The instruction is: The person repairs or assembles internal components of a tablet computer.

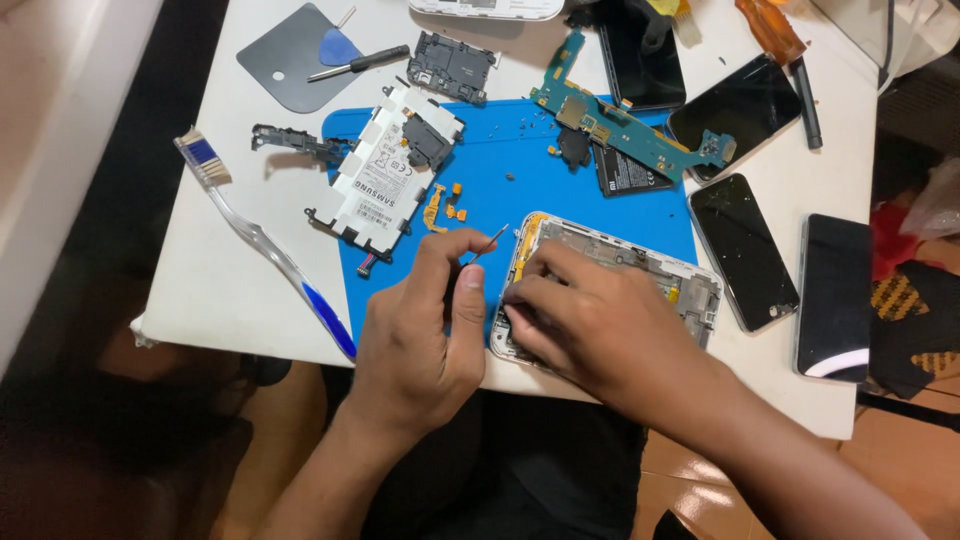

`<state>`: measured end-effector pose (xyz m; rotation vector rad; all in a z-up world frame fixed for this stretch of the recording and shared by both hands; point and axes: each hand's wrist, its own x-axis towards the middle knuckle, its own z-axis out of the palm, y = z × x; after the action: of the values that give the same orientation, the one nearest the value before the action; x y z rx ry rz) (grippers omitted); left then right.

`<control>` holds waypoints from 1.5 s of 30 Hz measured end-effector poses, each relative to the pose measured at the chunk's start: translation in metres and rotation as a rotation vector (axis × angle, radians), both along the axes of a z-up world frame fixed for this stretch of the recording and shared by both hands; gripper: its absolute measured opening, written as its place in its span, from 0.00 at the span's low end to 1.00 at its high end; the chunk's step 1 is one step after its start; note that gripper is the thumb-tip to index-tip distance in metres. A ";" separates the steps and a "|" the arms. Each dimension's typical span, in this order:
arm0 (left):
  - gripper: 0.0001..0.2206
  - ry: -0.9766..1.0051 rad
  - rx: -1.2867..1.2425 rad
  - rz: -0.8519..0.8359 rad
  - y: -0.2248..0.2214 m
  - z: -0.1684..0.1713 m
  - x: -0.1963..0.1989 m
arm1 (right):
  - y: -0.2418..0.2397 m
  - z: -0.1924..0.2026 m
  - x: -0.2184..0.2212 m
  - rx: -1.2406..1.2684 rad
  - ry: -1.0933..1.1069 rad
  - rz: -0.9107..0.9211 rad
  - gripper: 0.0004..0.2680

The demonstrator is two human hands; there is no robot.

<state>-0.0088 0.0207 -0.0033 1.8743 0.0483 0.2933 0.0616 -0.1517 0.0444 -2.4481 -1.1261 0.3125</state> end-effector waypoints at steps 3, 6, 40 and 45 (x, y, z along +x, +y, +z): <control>0.09 0.024 -0.026 -0.009 0.001 0.000 -0.001 | 0.000 0.001 -0.003 -0.017 -0.030 0.031 0.07; 0.08 -0.022 -0.015 -0.011 0.001 0.000 -0.001 | -0.001 0.002 -0.005 -0.038 -0.026 0.017 0.08; 0.12 -0.080 -0.016 -0.016 0.001 -0.006 -0.005 | 0.024 0.021 0.014 -0.255 0.023 0.018 0.06; 0.13 -0.068 -0.033 -0.025 0.001 -0.007 -0.005 | 0.016 0.011 0.017 -0.114 0.066 0.106 0.06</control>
<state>-0.0140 0.0221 -0.0104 1.8297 -0.0164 0.3369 0.0786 -0.1359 0.0557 -2.4601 -1.2436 0.4996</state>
